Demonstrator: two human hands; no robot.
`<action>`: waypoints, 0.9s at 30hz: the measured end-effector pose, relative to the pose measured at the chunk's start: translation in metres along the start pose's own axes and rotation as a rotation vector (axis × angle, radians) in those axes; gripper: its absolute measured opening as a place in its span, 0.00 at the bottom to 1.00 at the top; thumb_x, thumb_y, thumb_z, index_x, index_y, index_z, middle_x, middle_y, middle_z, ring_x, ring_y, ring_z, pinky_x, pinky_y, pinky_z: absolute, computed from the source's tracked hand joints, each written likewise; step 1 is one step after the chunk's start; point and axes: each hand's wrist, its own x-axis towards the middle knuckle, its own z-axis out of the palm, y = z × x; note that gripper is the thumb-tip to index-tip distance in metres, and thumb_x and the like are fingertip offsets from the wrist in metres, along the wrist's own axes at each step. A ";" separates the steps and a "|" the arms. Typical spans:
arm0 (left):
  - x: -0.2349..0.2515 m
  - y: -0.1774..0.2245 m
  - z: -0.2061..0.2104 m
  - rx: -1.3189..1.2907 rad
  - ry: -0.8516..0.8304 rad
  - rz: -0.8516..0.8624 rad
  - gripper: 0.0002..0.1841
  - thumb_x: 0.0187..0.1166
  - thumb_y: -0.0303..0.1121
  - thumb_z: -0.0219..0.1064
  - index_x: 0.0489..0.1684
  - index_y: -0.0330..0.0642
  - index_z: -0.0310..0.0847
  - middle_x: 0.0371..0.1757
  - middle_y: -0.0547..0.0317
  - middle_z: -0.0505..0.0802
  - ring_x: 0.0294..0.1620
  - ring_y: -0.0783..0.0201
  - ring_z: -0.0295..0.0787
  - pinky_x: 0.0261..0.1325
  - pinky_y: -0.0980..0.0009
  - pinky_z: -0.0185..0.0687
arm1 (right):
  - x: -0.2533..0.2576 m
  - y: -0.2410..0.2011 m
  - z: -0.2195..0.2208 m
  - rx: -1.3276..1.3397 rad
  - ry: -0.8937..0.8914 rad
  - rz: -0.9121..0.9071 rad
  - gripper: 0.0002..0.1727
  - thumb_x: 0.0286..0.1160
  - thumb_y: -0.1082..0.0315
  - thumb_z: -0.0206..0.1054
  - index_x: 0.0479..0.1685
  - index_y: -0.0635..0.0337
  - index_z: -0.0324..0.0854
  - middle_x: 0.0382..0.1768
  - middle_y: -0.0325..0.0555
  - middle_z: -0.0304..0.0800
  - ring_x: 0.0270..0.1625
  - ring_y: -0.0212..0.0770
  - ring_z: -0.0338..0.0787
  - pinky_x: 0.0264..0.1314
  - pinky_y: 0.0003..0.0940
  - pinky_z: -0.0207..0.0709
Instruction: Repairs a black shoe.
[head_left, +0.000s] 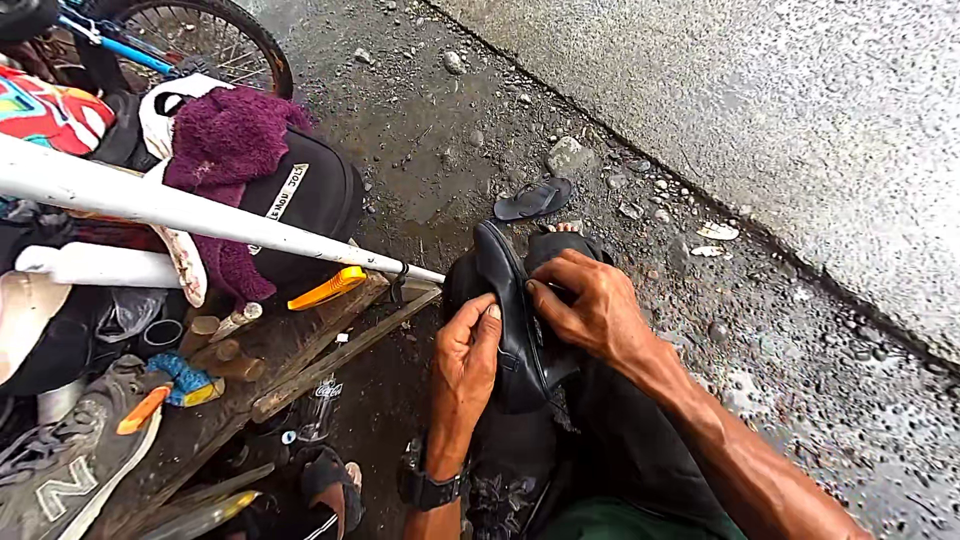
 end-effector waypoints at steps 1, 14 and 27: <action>-0.001 0.000 0.000 0.003 -0.004 -0.002 0.13 0.85 0.24 0.56 0.52 0.31 0.89 0.44 0.57 0.96 0.43 0.71 0.92 0.49 0.76 0.89 | -0.001 0.003 -0.004 0.077 -0.036 0.011 0.15 0.78 0.53 0.62 0.35 0.49 0.91 0.31 0.35 0.90 0.34 0.31 0.87 0.33 0.37 0.78; 0.011 0.001 -0.006 -0.155 -0.031 -0.042 0.11 0.83 0.30 0.65 0.50 0.32 0.90 0.37 0.57 0.95 0.35 0.68 0.91 0.43 0.71 0.89 | -0.099 0.063 -0.090 1.039 -0.264 0.200 0.13 0.80 0.51 0.69 0.37 0.50 0.89 0.26 0.28 0.84 0.23 0.20 0.79 0.24 0.15 0.73; 0.014 0.012 0.031 -0.265 0.073 -0.136 0.07 0.73 0.22 0.69 0.46 0.32 0.87 0.37 0.54 0.95 0.39 0.65 0.93 0.48 0.70 0.90 | -0.107 0.040 -0.031 0.766 0.370 0.488 0.24 0.88 0.62 0.54 0.76 0.66 0.68 0.53 0.44 0.89 0.43 0.36 0.90 0.42 0.30 0.87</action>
